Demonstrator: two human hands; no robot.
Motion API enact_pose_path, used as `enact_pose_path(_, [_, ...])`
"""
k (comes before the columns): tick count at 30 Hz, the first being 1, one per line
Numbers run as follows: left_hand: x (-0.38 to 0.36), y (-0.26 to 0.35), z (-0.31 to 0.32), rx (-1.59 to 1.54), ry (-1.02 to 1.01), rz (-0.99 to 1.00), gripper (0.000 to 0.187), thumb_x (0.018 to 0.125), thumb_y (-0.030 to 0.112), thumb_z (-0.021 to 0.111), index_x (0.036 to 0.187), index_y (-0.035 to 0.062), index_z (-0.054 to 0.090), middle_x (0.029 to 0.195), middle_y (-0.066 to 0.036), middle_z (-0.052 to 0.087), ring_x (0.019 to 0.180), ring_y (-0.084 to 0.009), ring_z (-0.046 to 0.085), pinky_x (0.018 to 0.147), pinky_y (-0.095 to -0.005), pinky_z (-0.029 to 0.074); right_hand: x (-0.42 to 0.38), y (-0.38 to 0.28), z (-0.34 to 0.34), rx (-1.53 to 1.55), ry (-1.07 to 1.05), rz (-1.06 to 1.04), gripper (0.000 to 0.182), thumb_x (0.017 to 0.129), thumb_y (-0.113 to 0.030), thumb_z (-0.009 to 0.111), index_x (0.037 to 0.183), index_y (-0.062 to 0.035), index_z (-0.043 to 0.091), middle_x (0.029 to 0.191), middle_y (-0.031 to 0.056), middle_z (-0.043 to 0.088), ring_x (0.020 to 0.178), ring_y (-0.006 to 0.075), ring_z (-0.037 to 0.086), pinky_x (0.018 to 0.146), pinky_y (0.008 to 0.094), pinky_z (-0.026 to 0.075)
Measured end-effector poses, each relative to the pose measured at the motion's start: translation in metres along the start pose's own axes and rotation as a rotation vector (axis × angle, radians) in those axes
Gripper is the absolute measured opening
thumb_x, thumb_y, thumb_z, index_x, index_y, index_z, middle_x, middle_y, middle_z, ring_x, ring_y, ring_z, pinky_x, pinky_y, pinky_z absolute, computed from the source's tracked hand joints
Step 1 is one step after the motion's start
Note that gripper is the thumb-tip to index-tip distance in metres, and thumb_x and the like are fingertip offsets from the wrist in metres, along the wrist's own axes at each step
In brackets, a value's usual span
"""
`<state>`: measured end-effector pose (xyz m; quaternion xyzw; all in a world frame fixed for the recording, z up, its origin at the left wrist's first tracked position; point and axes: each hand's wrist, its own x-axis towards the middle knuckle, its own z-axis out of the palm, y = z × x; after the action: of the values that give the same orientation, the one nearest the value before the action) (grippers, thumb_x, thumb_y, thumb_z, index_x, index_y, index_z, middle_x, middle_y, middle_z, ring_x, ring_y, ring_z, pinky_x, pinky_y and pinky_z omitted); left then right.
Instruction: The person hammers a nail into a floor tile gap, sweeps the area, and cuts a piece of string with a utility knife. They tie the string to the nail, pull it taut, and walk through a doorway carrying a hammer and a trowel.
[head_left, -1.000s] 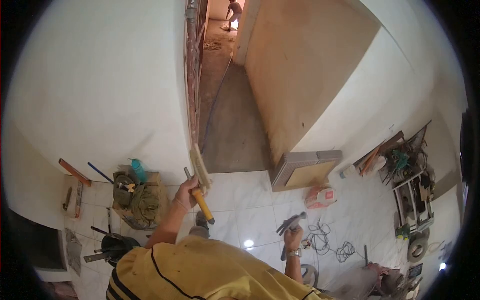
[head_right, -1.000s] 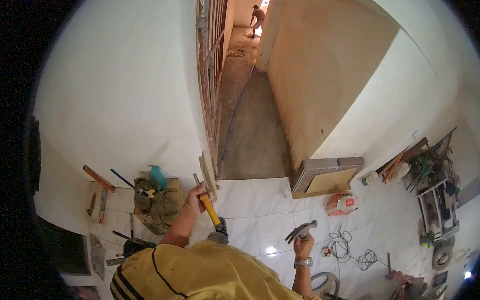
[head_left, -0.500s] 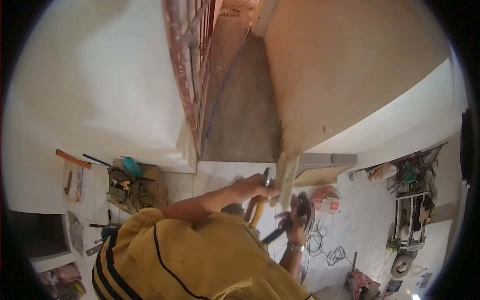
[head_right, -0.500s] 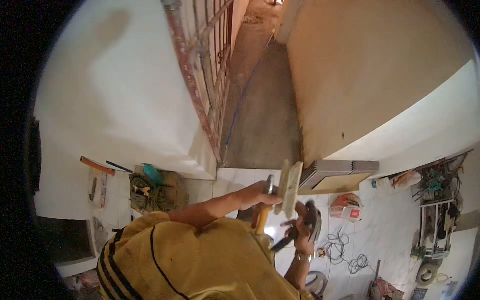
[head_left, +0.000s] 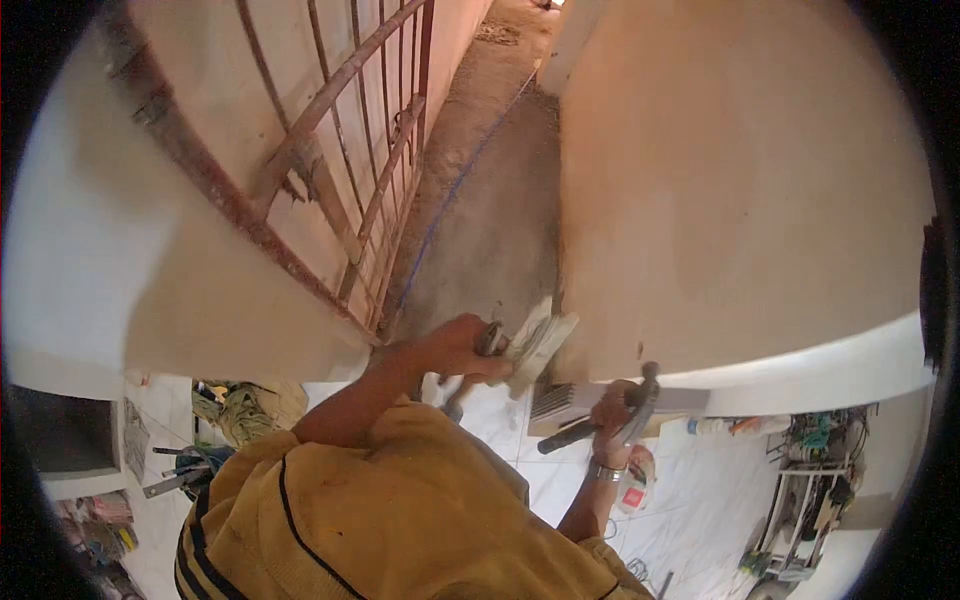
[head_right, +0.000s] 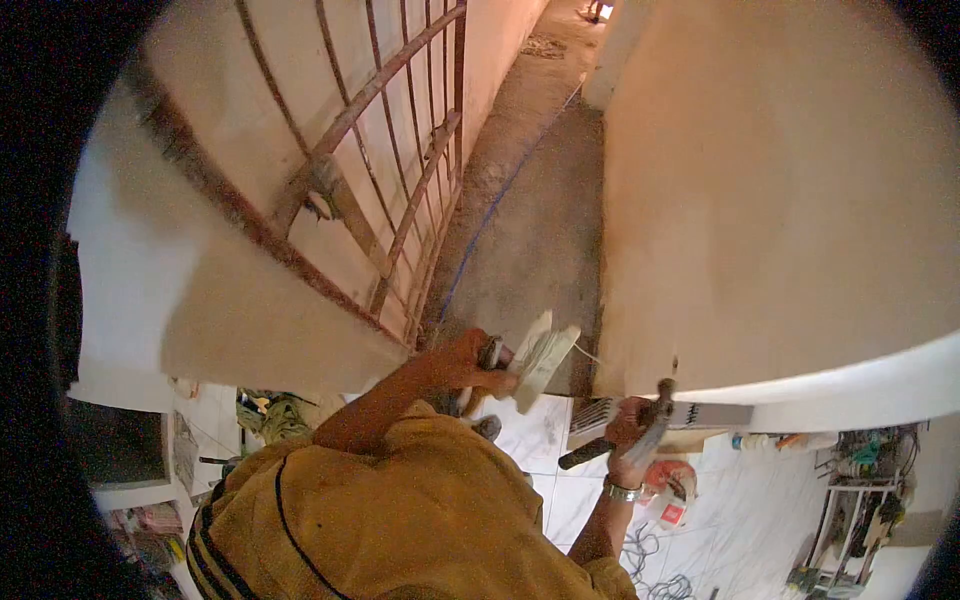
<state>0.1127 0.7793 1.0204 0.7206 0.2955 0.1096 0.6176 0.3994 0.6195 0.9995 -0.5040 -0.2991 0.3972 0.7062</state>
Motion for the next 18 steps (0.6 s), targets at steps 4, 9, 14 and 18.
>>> enact_pose_path(4, [0.048, -0.046, -0.065, 0.564, 0.292, 0.190, 0.041, 0.085, 0.044, 0.074, 0.097, 0.0052, 0.073, 0.070, -0.015, 0.065, 0.060, -0.0235, 0.062, 0.065, -0.0377, 0.051, 0.066, -0.019, 0.006, -0.145, 0.254, -0.097, 0.056, 0.098, -0.014, 0.061, 0.147, -0.0122, 0.036, 0.067, -0.0052, 0.042, 0.046, 0.0039, 0.035, 0.039, 0.0203, 0.030])
enact_pose_path(9, [0.134, -0.031, -0.153, -0.170, 0.400, -0.203, 0.030, 0.090, 0.033, 0.073, 0.098, 0.0040, 0.073, 0.075, -0.008, 0.068, 0.073, -0.0168, 0.066, 0.067, -0.0360, 0.051, 0.136, 0.035, -0.039, -0.307, 0.285, -0.048, 0.029, 0.097, -0.019, 0.066, 0.119, -0.0055, 0.053, 0.073, -0.0020, 0.051, 0.047, 0.0066, 0.041, 0.039, 0.0224, 0.033])
enact_pose_path(14, [0.266, -0.080, -0.244, -0.724, 0.437, 0.089, 0.028, 0.090, 0.030, 0.073, 0.095, 0.0028, 0.073, 0.082, -0.007, 0.070, 0.081, -0.0189, 0.068, 0.069, -0.0374, 0.052, 0.221, 0.091, -0.021, -0.666, 0.261, -0.190, 0.025, 0.098, -0.026, 0.064, 0.090, -0.0022, 0.063, 0.062, -0.0017, 0.050, 0.045, 0.0075, 0.043, 0.041, 0.0258, 0.040])
enact_pose_path(18, [0.359, -0.074, -0.325, -0.498, 0.258, 0.281, 0.028, 0.088, 0.031, 0.073, 0.095, 0.0044, 0.073, 0.086, -0.010, 0.070, 0.085, -0.0250, 0.068, 0.073, -0.0397, 0.053, 0.289, 0.126, -0.041, -0.642, 0.412, -0.246, 0.030, 0.099, -0.030, 0.061, 0.087, -0.0026, 0.066, 0.067, 0.0027, 0.059, 0.045, 0.0102, 0.047, 0.042, 0.0287, 0.043])
